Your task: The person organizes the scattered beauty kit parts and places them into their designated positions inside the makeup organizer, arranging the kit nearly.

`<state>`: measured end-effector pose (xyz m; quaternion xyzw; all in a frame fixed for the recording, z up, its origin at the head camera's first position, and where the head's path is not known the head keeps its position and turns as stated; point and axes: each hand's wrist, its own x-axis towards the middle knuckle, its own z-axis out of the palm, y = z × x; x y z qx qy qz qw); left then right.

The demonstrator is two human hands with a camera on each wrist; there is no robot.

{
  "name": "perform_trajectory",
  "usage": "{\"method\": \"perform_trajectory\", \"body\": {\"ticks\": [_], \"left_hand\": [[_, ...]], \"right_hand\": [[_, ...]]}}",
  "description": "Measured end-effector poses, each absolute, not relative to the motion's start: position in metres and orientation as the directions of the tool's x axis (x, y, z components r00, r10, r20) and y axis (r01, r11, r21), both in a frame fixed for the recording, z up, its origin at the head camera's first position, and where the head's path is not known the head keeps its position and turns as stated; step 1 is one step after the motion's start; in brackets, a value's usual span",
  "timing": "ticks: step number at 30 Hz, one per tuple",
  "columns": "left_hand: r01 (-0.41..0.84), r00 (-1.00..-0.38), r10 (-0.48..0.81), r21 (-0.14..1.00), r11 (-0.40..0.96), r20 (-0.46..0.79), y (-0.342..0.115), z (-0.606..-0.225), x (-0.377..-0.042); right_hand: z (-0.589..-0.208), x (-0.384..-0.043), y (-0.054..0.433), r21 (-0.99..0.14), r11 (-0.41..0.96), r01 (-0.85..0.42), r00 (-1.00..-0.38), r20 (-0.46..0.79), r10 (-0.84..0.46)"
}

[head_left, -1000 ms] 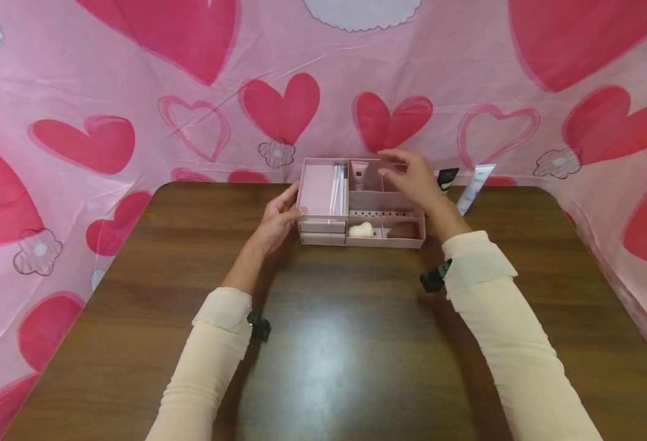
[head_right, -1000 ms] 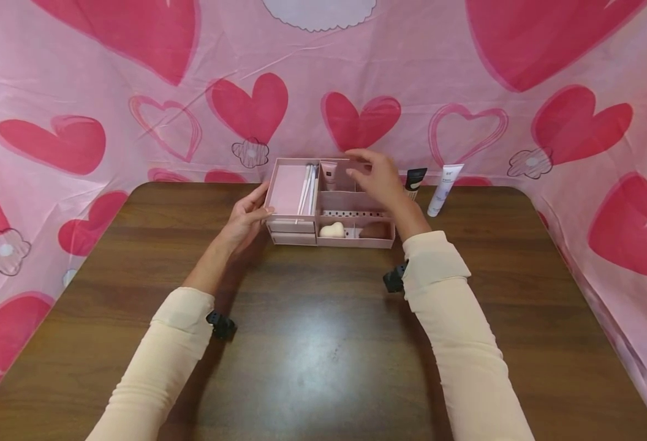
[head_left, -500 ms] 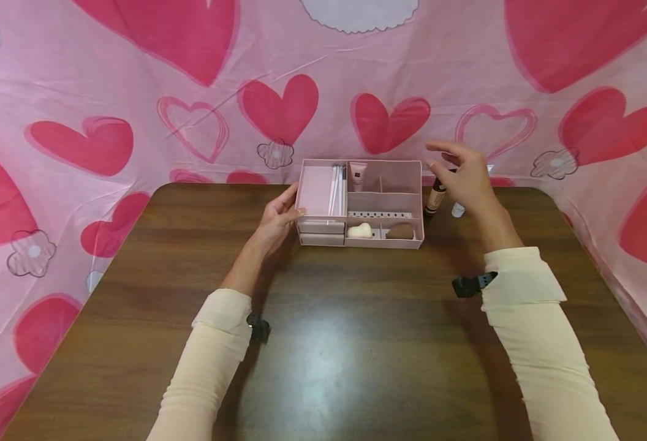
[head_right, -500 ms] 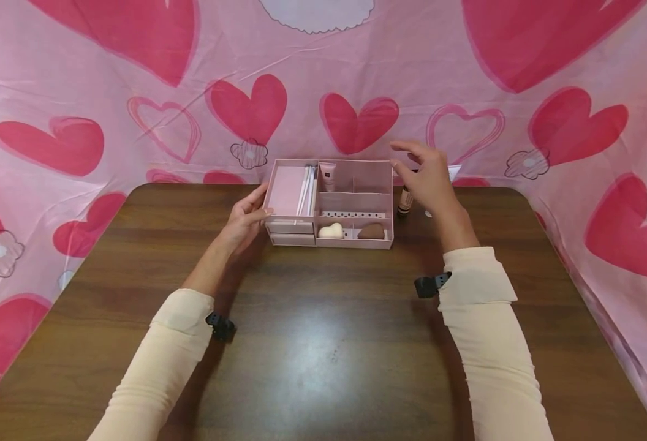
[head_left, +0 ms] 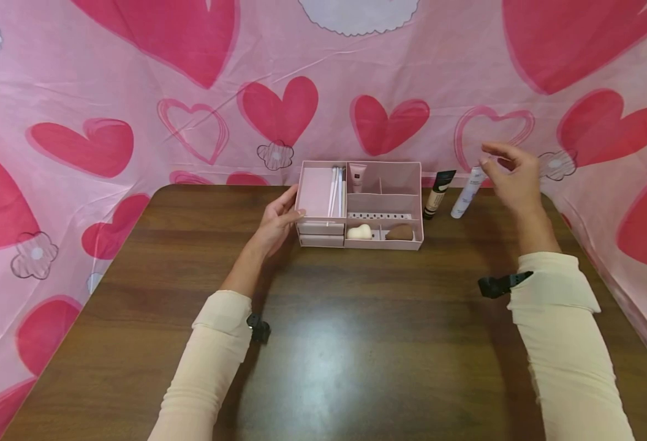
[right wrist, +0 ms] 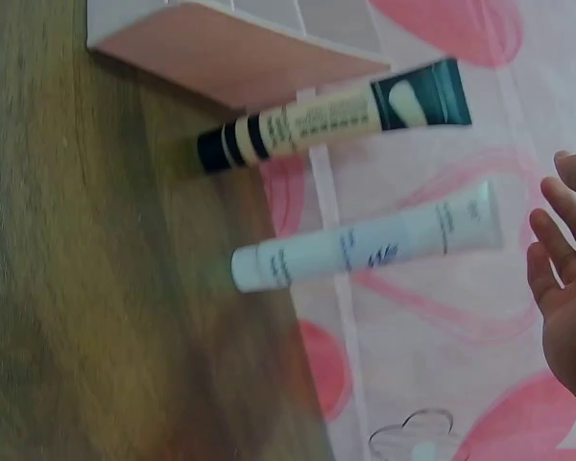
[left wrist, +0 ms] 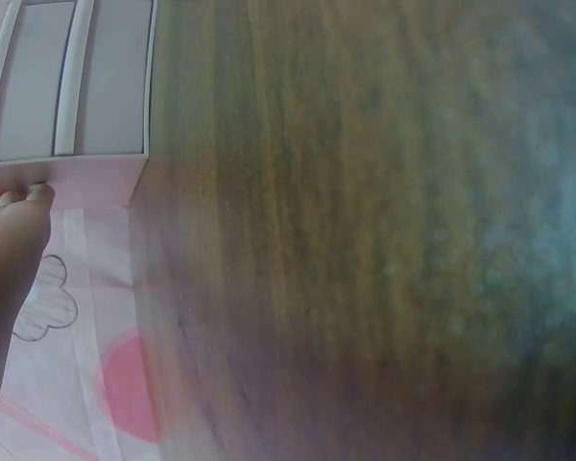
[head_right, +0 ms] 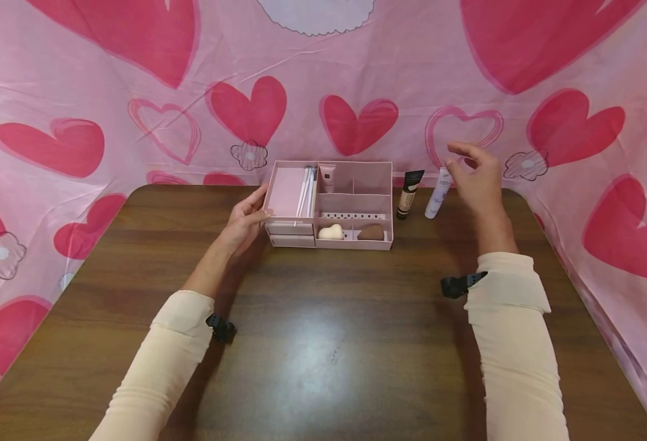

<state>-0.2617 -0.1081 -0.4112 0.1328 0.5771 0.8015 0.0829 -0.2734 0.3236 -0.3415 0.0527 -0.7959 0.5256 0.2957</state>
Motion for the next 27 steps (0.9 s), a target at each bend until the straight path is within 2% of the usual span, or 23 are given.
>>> {"method": "perform_trajectory", "body": {"ticks": [9,16,27], "left_hand": [[0.018,-0.952,0.283,0.944,-0.330,0.117,-0.108,-0.410,-0.261],[0.029,-0.951,0.280,0.940,-0.340,0.131,-0.107,-0.411,-0.262],[0.026,-0.951,0.282,0.943,-0.333,0.126,-0.107,-0.411,-0.261]], "right_hand": [[-0.361,-0.277,0.339,-0.850,0.353,-0.391,-0.867,0.469,0.169],[-0.367,-0.274,0.336,-0.895,0.176,-0.409,-0.889,0.435,0.142],[-0.371,-0.269,0.329,-0.882,0.262,-0.392,-0.872,0.447,0.198]]}}
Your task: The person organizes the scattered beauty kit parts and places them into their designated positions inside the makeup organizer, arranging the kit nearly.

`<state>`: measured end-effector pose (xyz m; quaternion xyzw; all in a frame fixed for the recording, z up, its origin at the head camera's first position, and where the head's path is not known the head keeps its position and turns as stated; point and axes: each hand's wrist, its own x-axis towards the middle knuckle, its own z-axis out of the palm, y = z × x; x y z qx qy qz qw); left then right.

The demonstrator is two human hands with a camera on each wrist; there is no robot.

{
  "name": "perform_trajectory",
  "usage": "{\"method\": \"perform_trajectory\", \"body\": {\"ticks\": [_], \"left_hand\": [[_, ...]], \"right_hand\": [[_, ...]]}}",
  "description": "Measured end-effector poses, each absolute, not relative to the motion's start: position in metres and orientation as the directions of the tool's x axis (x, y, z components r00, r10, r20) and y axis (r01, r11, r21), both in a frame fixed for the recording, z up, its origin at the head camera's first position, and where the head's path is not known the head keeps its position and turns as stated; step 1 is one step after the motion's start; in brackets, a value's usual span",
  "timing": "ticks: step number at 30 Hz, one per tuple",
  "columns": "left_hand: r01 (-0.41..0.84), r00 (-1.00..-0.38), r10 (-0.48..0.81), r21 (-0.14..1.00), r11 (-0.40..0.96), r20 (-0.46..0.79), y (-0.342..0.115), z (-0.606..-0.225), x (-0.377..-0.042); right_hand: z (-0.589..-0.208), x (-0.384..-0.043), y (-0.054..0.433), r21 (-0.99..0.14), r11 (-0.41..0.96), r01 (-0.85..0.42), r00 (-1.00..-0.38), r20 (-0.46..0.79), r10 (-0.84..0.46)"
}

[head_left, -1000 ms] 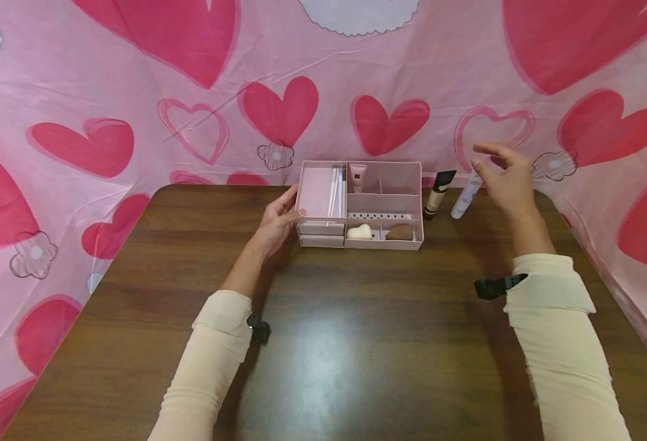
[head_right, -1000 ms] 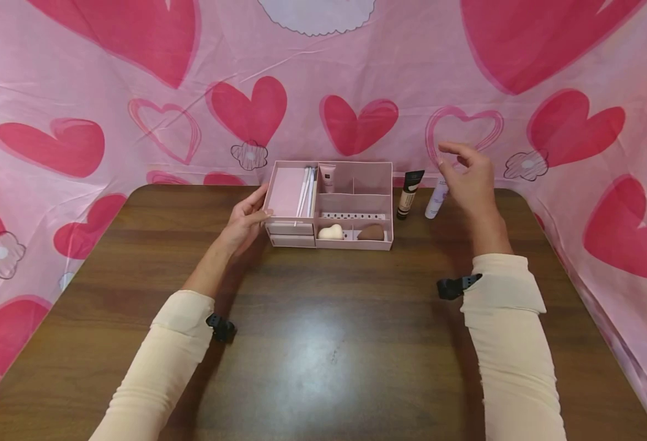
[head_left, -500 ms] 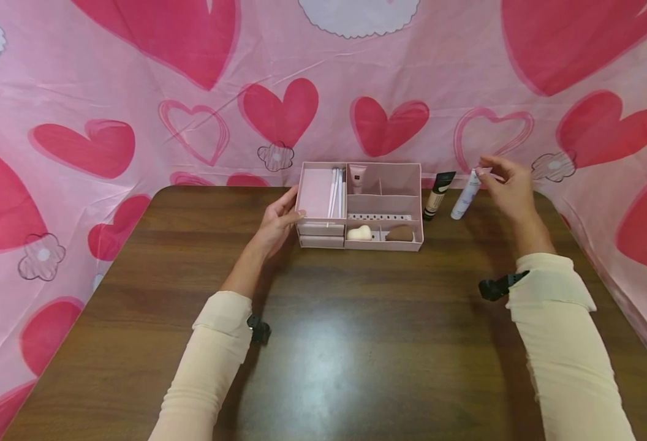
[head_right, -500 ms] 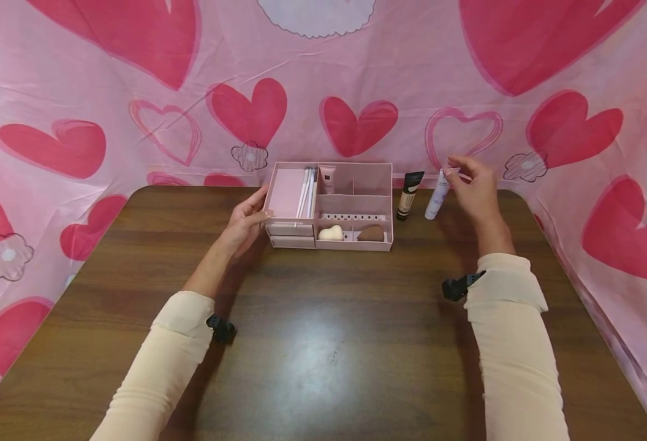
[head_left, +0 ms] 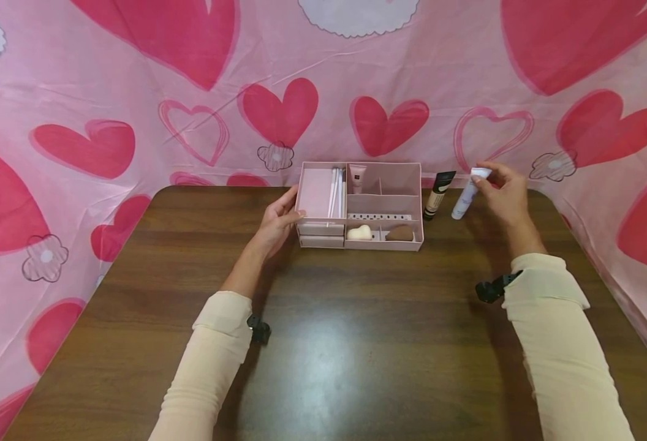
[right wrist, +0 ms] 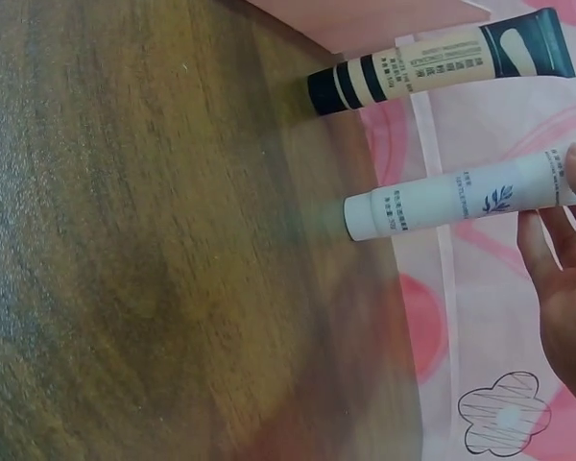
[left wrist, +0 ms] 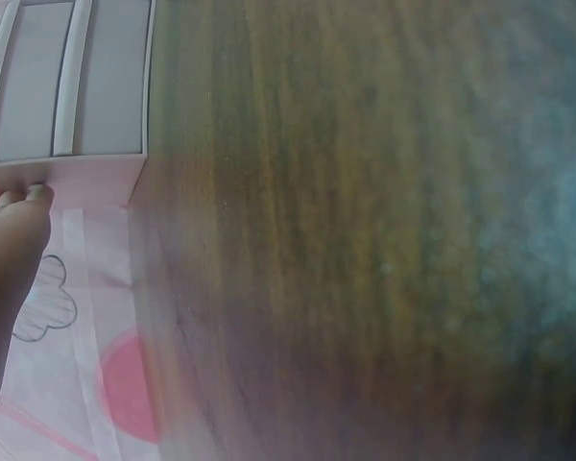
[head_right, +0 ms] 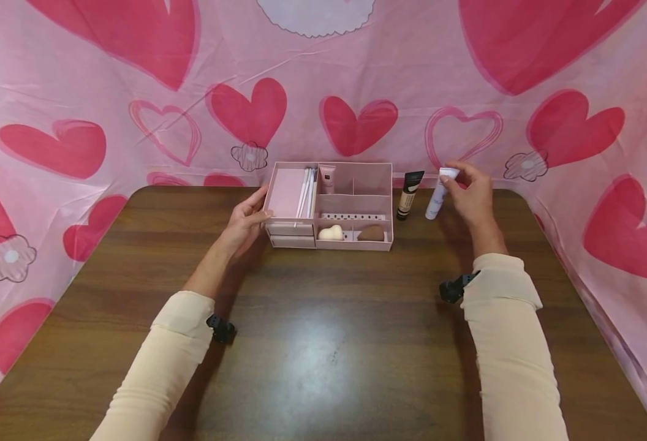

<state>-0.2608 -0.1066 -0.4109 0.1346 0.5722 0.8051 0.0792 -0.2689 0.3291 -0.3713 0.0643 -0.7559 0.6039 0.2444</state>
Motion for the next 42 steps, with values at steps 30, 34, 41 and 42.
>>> {"method": "perform_trajectory", "body": {"ticks": [30,34,41,42], "left_hand": [[0.033,-0.948,0.289,0.942,-0.335,0.136,-0.108,-0.413,-0.262],[0.035,-0.946,0.293,0.940,-0.338,0.141,-0.108,-0.414,-0.262],[0.031,-0.945,0.296,0.938,-0.345,0.140,-0.108,-0.413,-0.261],[0.031,-0.945,0.295,0.937,-0.347,0.140,-0.107,-0.413,-0.261]], "right_hand": [[-0.359,-0.284,0.329,-0.822,0.323,-0.469,-0.738,0.566,0.369],[-0.346,-0.284,0.326,-0.790,0.343,-0.508,-0.705,0.610,0.361],[-0.324,-0.283,0.323,-0.767,0.299,-0.568,-0.678,0.642,0.359],[-0.321,-0.283,0.323,-0.769,0.283,-0.574,-0.679,0.640,0.360]]}}
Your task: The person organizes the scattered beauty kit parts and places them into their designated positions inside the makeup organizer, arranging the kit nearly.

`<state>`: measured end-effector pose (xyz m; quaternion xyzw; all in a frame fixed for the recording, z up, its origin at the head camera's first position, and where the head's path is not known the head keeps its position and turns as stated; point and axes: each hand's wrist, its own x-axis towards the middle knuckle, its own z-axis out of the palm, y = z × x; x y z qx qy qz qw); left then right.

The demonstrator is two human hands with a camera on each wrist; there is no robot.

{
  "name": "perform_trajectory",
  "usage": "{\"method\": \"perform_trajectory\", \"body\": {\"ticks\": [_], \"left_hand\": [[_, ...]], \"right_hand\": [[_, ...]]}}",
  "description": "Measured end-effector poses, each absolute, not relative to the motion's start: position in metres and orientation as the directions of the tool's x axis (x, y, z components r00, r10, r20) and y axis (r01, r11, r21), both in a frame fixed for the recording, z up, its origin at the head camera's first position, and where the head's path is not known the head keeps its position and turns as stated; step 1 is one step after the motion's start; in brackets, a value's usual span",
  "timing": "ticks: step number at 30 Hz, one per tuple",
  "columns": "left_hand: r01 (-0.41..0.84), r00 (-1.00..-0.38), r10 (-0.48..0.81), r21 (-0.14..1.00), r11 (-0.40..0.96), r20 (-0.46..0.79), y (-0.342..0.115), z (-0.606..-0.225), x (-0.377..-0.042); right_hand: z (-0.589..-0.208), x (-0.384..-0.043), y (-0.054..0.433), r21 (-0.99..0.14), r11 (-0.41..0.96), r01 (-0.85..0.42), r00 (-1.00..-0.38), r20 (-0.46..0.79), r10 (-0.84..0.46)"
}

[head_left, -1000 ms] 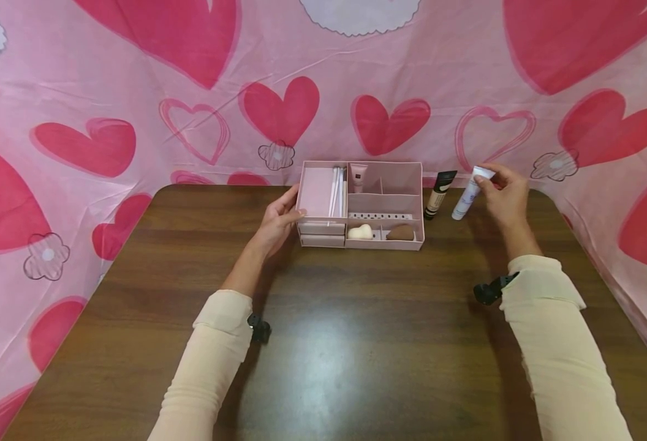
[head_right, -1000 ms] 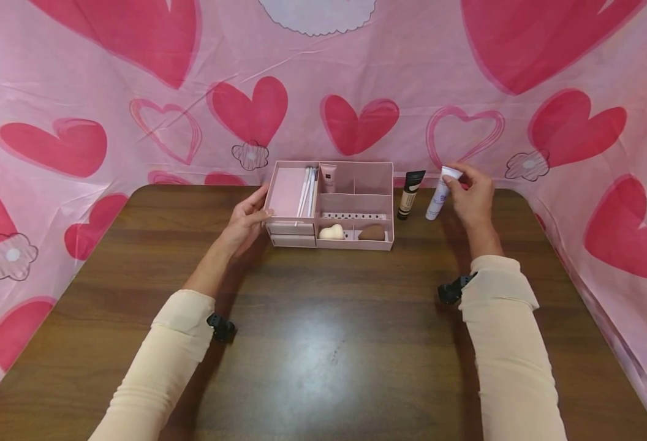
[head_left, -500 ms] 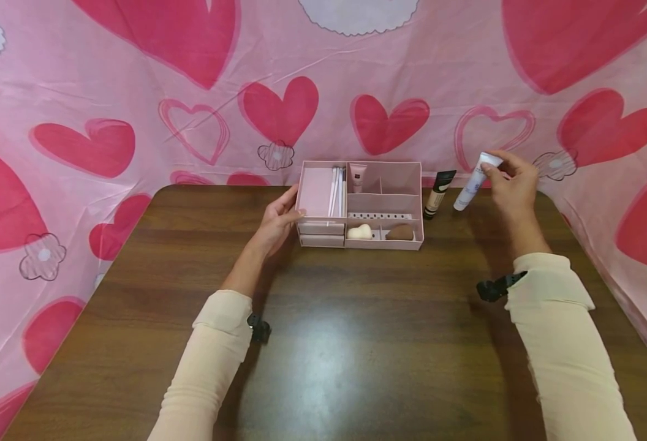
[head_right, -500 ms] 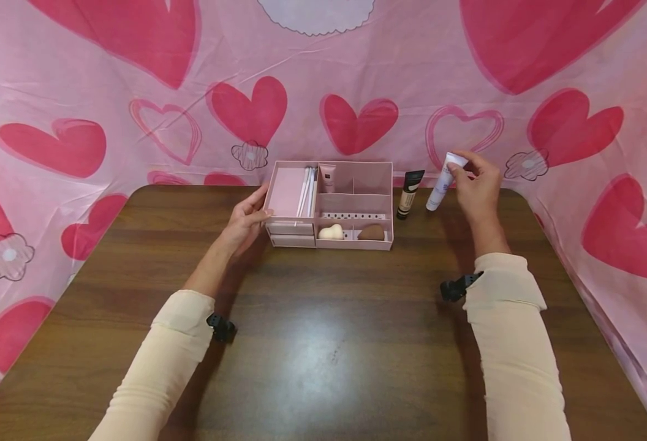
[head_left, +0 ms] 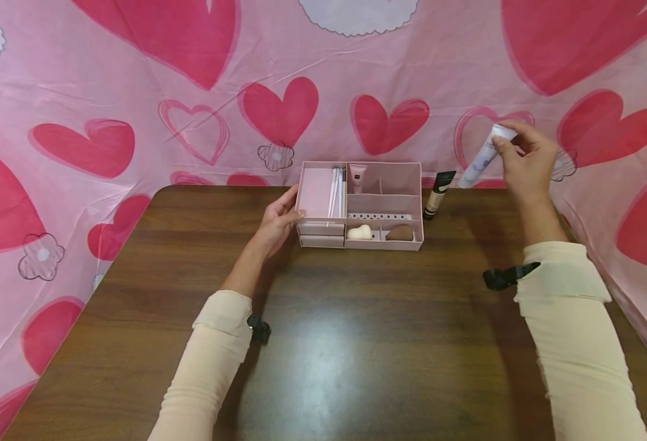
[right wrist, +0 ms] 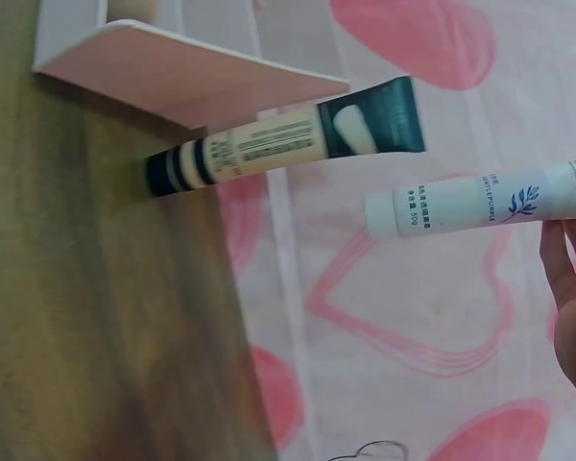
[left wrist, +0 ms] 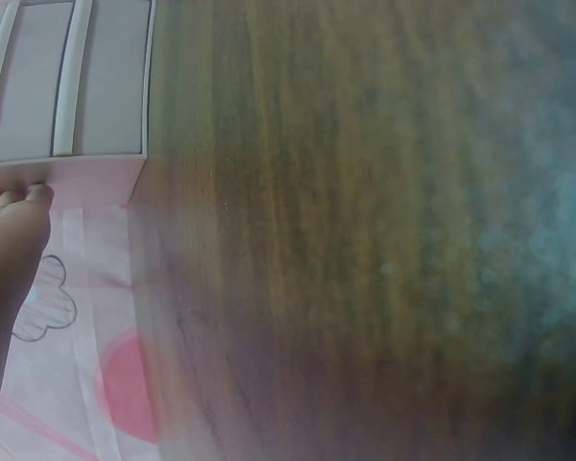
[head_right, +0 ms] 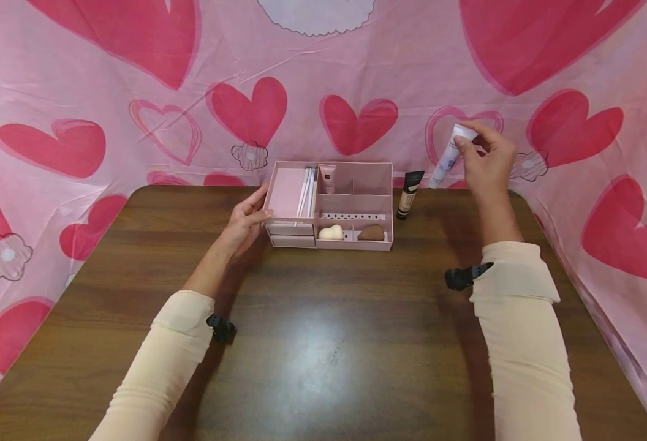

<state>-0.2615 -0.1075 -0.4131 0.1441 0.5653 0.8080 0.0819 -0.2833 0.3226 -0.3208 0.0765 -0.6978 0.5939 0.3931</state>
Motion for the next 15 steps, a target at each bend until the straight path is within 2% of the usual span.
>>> {"method": "perform_trajectory", "body": {"ticks": [15], "left_hand": [[0.019,-0.947,0.293,0.936,-0.351,0.129,-0.109,-0.414,-0.263]], "right_hand": [[-0.273,-0.283,0.305,-0.746,0.245,-0.619,-0.668,0.664,0.336]]}}
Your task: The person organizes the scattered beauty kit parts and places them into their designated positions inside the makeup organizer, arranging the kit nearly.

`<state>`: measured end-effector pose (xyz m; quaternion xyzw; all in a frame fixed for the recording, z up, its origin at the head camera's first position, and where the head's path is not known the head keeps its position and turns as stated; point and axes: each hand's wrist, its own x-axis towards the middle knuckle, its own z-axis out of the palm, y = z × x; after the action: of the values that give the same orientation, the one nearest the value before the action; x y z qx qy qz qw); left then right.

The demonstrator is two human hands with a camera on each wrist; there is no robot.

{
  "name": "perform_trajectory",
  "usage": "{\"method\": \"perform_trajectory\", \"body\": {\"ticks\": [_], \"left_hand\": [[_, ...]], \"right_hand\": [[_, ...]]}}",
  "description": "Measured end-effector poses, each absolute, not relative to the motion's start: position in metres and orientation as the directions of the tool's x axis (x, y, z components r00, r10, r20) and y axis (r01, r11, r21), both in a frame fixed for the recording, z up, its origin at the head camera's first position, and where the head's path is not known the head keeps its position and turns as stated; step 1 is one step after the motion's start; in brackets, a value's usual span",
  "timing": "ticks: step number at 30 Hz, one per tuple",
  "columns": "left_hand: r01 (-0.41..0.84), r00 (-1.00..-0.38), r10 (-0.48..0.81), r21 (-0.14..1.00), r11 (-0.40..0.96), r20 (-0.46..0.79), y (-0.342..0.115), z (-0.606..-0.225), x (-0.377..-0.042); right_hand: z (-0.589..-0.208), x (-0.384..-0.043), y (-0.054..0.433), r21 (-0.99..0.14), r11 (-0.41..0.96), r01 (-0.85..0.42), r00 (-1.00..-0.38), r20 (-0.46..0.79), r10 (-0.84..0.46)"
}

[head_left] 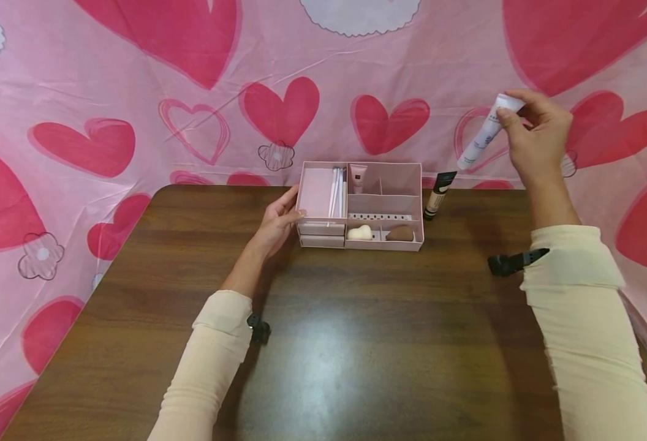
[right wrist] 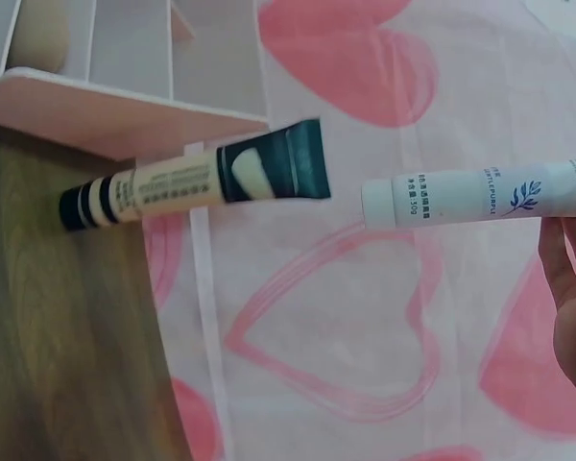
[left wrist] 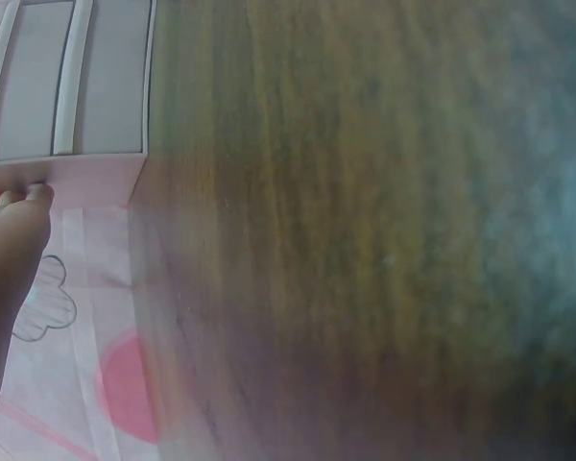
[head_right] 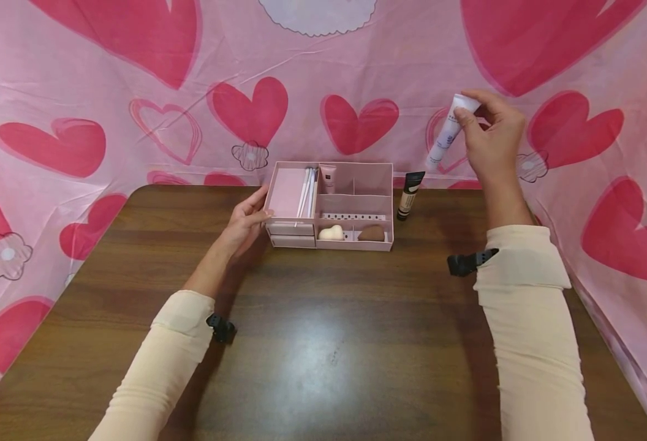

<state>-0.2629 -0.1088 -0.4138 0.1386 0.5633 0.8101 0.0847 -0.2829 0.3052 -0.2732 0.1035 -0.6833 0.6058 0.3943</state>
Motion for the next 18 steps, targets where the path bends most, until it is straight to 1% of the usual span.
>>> {"method": "perform_trajectory", "body": {"ticks": [5,8,10,12,15,18], "left_hand": [[0.027,-0.952,0.279,0.940,-0.340,0.129,-0.110,-0.413,-0.262],[0.029,-0.952,0.278,0.940,-0.340,0.130,-0.111,-0.414,-0.263],[0.028,-0.952,0.279,0.939,-0.343,0.130,-0.110,-0.414,-0.263],[0.026,-0.951,0.279,0.938,-0.345,0.129,-0.110,-0.414,-0.263],[0.029,-0.952,0.276,0.939,-0.343,0.131,-0.110,-0.414,-0.263],[0.027,-0.953,0.275,0.938,-0.346,0.128,-0.109,-0.415,-0.263]], "right_hand": [[-0.266,-0.290,0.288,-0.756,0.259,-0.602,-0.696,0.655,0.294],[-0.266,-0.294,0.275,-0.743,0.314,-0.592,-0.702,0.666,0.252],[-0.266,-0.296,0.266,-0.743,0.338,-0.578,-0.716,0.660,0.225],[-0.268,-0.300,0.257,-0.750,0.343,-0.565,-0.736,0.646,0.202],[-0.271,-0.305,0.246,-0.782,0.314,-0.539,-0.778,0.605,0.172],[-0.278,-0.309,0.236,-0.801,0.301,-0.518,-0.805,0.575,0.146]]}}
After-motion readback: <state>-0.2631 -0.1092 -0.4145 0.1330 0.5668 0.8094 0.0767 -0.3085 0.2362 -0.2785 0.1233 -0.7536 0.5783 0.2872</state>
